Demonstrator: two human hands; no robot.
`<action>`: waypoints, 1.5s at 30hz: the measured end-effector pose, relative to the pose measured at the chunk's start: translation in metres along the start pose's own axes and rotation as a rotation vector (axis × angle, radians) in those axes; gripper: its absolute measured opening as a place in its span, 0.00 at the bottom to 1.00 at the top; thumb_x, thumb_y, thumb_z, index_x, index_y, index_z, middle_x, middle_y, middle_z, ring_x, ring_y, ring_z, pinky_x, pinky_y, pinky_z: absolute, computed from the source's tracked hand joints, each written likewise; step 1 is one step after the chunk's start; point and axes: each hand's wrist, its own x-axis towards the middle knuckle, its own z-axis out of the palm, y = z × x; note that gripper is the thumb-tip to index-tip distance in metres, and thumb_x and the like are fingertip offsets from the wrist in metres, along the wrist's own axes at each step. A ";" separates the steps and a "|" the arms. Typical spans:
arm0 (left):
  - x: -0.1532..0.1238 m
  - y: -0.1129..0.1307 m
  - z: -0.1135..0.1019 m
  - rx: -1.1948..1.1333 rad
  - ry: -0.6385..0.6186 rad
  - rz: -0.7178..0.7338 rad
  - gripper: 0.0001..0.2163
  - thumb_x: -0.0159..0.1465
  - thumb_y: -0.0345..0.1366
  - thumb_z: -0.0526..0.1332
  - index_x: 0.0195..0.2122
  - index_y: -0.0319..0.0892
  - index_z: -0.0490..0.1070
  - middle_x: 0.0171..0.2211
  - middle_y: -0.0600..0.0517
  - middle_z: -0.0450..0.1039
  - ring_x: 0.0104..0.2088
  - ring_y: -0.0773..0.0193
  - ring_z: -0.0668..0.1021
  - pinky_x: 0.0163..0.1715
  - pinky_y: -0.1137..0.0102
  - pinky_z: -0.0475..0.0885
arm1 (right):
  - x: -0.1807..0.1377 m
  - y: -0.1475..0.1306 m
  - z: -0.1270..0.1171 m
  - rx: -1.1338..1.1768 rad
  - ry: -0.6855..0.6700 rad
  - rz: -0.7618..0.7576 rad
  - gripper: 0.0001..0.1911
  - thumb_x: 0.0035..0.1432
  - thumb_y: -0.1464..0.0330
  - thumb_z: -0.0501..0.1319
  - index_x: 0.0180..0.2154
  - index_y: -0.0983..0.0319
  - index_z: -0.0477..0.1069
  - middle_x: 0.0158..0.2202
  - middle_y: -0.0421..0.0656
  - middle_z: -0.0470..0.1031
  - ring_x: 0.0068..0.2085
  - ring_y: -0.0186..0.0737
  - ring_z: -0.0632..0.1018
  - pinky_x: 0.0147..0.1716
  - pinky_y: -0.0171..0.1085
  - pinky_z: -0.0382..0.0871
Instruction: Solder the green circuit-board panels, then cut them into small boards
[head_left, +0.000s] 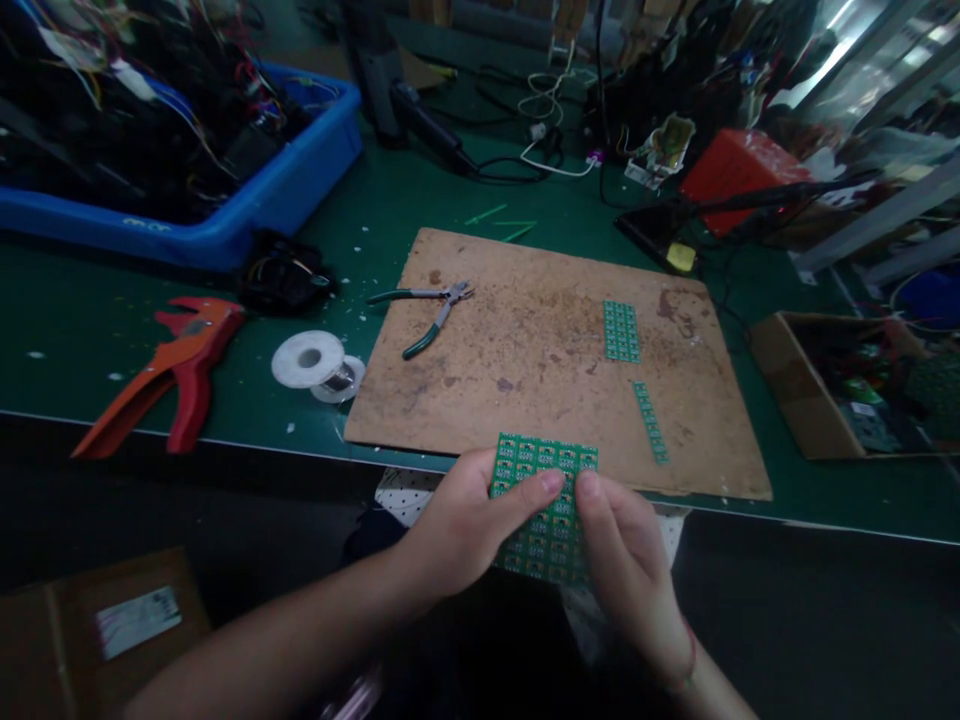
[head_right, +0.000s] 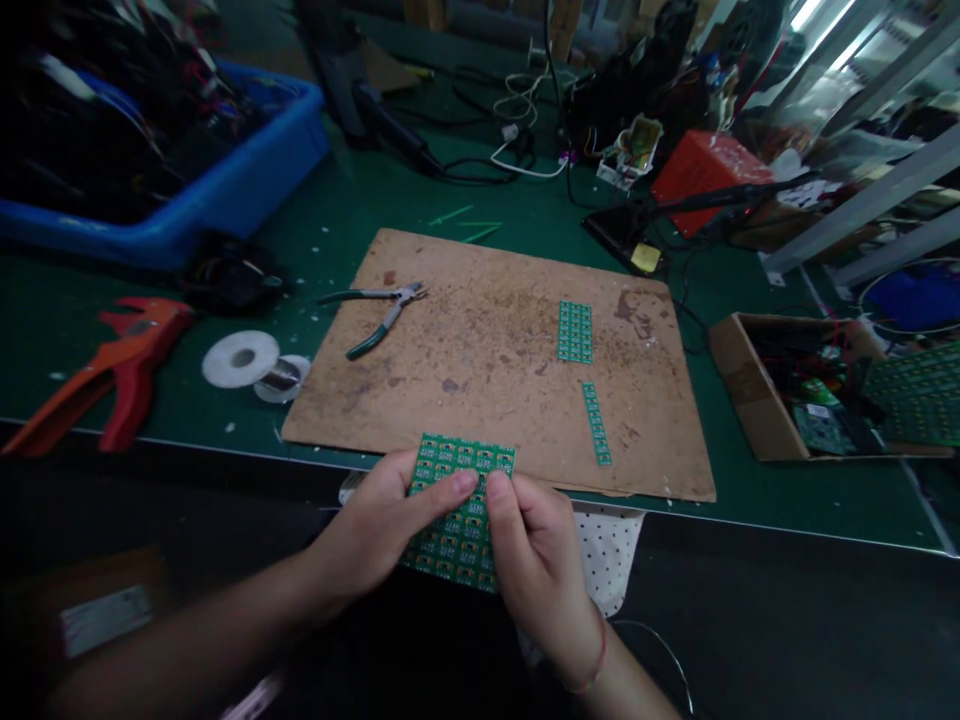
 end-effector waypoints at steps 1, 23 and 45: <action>0.000 -0.001 -0.001 -0.035 -0.010 -0.016 0.09 0.62 0.39 0.66 0.35 0.37 0.77 0.30 0.52 0.79 0.31 0.69 0.79 0.32 0.77 0.74 | 0.001 0.000 0.002 0.053 -0.017 0.017 0.18 0.67 0.59 0.50 0.31 0.60 0.72 0.26 0.40 0.70 0.28 0.33 0.69 0.30 0.35 0.65; -0.001 -0.012 -0.019 0.021 -0.144 -0.040 0.12 0.60 0.37 0.68 0.45 0.43 0.77 0.39 0.52 0.80 0.38 0.67 0.79 0.41 0.74 0.73 | -0.001 0.019 -0.001 0.105 -0.091 0.030 0.21 0.66 0.58 0.51 0.25 0.59 0.70 0.25 0.40 0.69 0.28 0.34 0.68 0.34 0.35 0.67; -0.019 -0.015 -0.009 -0.285 -0.315 -0.103 0.12 0.58 0.31 0.68 0.45 0.39 0.78 0.35 0.50 0.77 0.35 0.68 0.76 0.39 0.74 0.72 | -0.016 0.009 0.009 0.222 -0.218 0.134 0.27 0.62 0.48 0.49 0.23 0.56 0.74 0.25 0.45 0.74 0.33 0.43 0.77 0.31 0.40 0.71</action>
